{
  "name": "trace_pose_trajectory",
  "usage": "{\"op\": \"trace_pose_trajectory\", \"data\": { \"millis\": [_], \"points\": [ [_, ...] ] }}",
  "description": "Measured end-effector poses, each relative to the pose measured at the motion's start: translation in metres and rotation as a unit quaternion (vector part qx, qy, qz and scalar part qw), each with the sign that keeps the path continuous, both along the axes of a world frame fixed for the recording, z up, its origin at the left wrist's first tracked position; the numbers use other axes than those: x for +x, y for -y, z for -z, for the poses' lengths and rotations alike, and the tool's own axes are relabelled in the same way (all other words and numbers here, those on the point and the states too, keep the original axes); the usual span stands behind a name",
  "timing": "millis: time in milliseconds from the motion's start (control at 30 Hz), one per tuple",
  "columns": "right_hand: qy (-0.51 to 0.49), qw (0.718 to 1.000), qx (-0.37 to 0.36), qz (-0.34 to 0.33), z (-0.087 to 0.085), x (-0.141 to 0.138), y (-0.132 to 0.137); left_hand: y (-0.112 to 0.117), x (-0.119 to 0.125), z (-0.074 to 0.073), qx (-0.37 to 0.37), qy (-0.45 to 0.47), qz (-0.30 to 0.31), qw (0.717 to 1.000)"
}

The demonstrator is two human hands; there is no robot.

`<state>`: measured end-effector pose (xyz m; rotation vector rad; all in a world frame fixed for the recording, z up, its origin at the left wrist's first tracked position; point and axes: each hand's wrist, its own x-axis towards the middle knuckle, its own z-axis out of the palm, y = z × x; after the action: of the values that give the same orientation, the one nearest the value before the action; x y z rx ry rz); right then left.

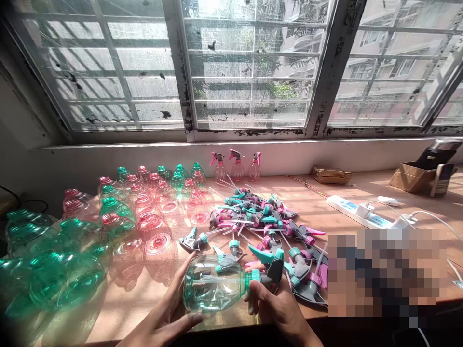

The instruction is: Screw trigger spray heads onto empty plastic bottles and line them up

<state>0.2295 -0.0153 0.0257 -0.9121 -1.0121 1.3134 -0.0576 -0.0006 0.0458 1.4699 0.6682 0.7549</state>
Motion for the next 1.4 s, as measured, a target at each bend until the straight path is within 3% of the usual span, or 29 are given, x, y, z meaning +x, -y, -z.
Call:
{"op": "trace_pose_trajectory", "data": {
  "millis": [767,1100,1267,1400],
  "points": [
    [0.022,0.999,-0.011,-0.020,-0.002,0.001,0.000,-0.001,0.002,0.001,-0.009,-0.001,-0.001,1.000],
    [0.018,1.000,-0.012,-0.003,0.000,0.002,0.001,0.003,-0.002,-0.014,0.017,-0.124,-0.042,0.991],
    [0.000,1.000,-0.015,0.007,0.003,0.001,0.000,0.001,0.000,-0.016,0.013,-0.110,-0.045,0.993],
    [-0.017,1.000,-0.003,0.009,0.004,0.000,-0.001,0.002,0.002,-0.011,-0.009,-0.044,-0.014,0.999]
  ]
}}
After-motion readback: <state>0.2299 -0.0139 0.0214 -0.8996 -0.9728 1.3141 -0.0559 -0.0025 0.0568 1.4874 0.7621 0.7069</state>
